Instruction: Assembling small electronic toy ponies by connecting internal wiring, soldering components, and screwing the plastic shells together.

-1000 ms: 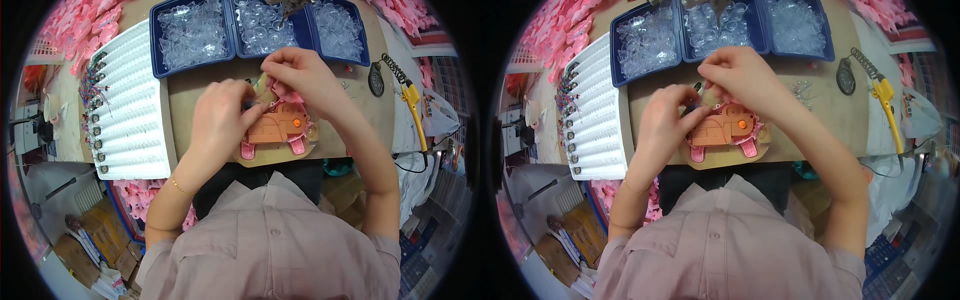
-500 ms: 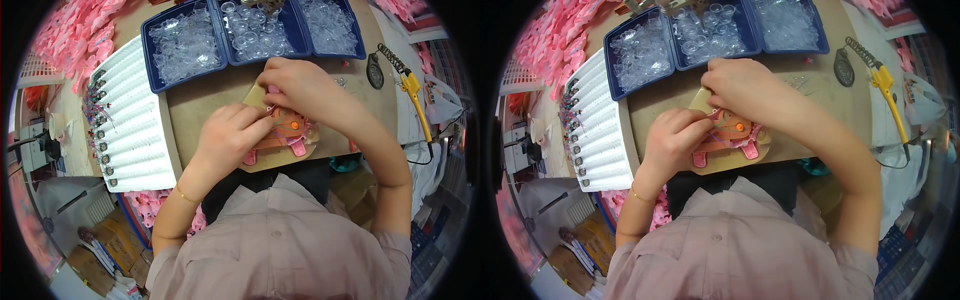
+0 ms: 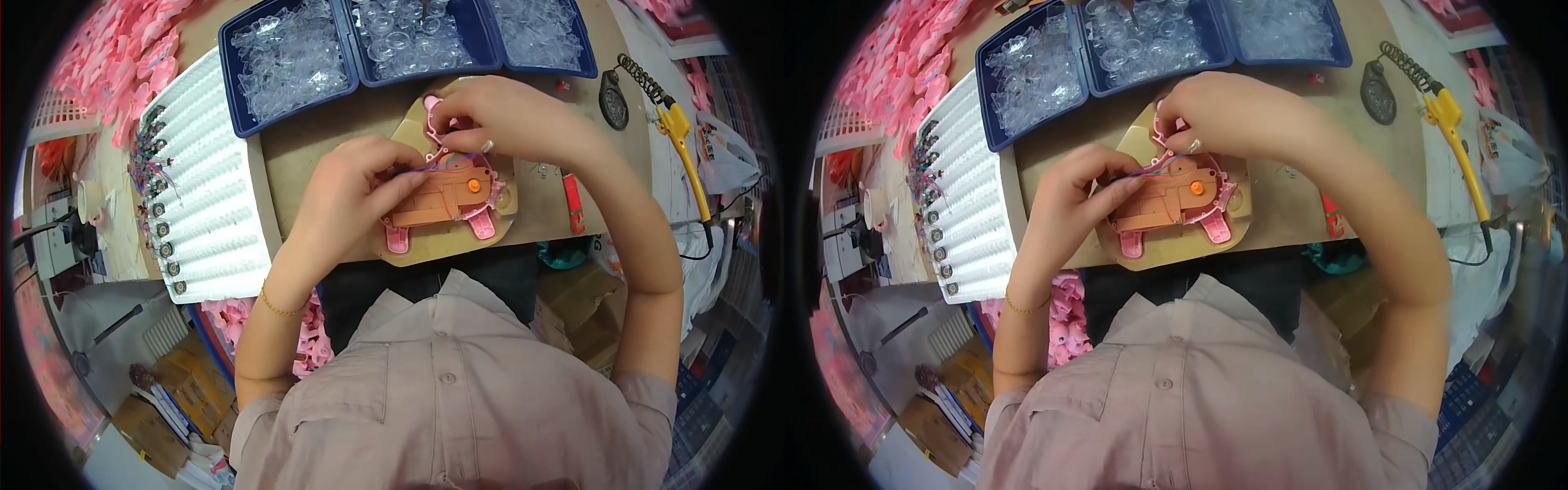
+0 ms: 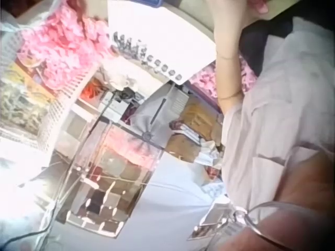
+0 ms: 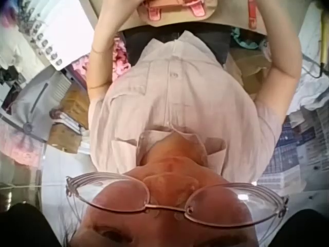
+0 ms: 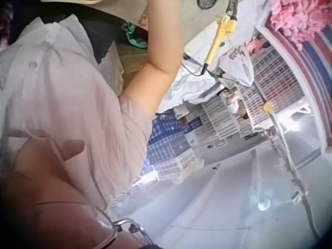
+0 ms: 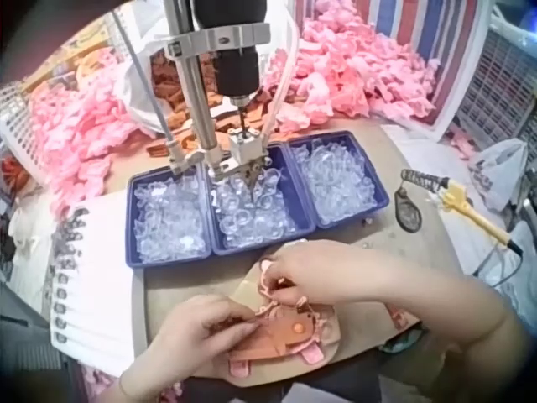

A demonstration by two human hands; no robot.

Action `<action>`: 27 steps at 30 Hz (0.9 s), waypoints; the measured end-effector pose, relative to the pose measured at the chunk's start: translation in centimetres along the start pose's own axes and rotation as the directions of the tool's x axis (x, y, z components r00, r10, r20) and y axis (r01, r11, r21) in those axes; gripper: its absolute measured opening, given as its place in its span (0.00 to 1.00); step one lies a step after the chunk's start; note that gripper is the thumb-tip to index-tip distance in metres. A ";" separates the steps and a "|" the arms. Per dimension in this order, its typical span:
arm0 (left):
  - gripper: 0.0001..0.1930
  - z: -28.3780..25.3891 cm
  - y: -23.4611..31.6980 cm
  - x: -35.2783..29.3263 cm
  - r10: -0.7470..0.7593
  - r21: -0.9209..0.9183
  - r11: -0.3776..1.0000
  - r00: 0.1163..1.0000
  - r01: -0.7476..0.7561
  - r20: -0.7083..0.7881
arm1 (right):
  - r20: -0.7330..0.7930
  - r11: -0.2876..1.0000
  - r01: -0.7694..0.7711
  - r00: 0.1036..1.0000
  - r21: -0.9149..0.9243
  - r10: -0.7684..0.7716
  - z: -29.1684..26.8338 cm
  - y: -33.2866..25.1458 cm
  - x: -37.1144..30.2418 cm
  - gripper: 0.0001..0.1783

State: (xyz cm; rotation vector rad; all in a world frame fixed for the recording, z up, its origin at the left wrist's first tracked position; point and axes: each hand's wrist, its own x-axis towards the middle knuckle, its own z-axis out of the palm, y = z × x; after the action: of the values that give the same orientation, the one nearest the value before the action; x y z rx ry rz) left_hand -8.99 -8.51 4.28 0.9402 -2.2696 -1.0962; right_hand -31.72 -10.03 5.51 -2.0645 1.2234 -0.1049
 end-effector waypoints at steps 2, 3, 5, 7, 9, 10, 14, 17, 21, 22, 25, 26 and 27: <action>0.08 0.0 0.1 0.0 -0.275 -0.260 0.926 0.961 0.275 0.037 | -0.034 0.998 0.038 0.999 -0.044 -0.040 0.0 -0.2 -0.6 0.12; 0.08 0.1 0.0 0.0 -0.278 -0.265 0.924 0.960 0.276 0.028 | -0.066 0.993 0.075 0.995 -0.088 -0.081 -0.1 -0.3 -0.9 0.11; 0.10 0.3 -0.4 -0.1 -0.273 -0.315 0.908 0.961 0.276 0.053 | -0.110 0.973 0.135 0.981 -0.188 -0.158 0.0 -0.1 -1.3 0.12; 0.10 0.5 -0.2 -0.3 -0.270 -0.335 0.903 0.962 0.270 0.045 | -0.147 0.941 0.191 0.960 -0.280 -0.239 0.0 -0.3 -2.0 0.14; 0.10 0.6 -0.4 -0.4 -0.265 -0.356 0.897 0.964 0.261 0.040 | -0.127 0.964 0.097 0.983 -0.249 -0.132 0.0 -0.7 -2.9 0.17; 0.10 0.7 -0.7 -0.5 -0.208 -0.327 0.923 0.978 0.204 0.023 | -0.122 0.963 0.098 0.984 -0.252 -0.132 0.2 -0.6 -3.1 0.17; 0.09 0.2 0.1 -0.7 -0.174 -0.198 0.965 0.985 0.174 0.018 | -0.206 0.904 0.171 0.941 -0.393 -0.267 1.2 0.1 -3.2 0.16; 0.08 0.3 0.4 -0.9 -0.274 -0.292 0.920 0.962 0.260 -0.006 | -0.192 0.920 0.191 0.944 -0.343 -0.267 0.6 0.6 -2.7 0.13; 0.07 0.7 -0.6 -0.9 -0.012 -0.105 0.994 0.998 0.006 -0.057 | -0.144 0.989 -0.067 0.988 -0.133 0.047 -0.1 -0.6 -1.7 0.09; 0.07 0.7 -0.7 -1.0 0.052 -0.009 0.999 0.996 -0.053 -0.078 | -0.143 0.989 -0.067 0.989 -0.132 0.048 0.0 -0.6 -1.8 0.09; 0.07 1.0 -0.9 -1.3 0.094 0.029 0.995 0.989 -0.092 -0.114 | -0.111 0.995 -0.078 0.991 -0.055 0.072 0.3 -0.7 -2.2 0.08; 0.07 1.1 -1.0 -1.3 0.071 -0.027 0.997 0.989 -0.075 -0.132 | -0.174 0.993 -0.038 0.985 -0.110 0.018 0.7 -0.6 -2.4 0.08; 0.07 1.2 -1.0 -1.3 0.071 -0.029 0.997 0.989 -0.075 -0.133 | -0.234 0.986 -0.002 0.971 -0.166 -0.037 1.1 -0.4 -2.6 0.09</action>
State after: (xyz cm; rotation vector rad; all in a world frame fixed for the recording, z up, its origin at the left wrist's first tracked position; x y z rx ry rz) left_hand -8.51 -7.43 2.68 0.8820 -2.1545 -1.0082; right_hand -32.35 -7.24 5.66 -2.2570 1.3976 -0.2734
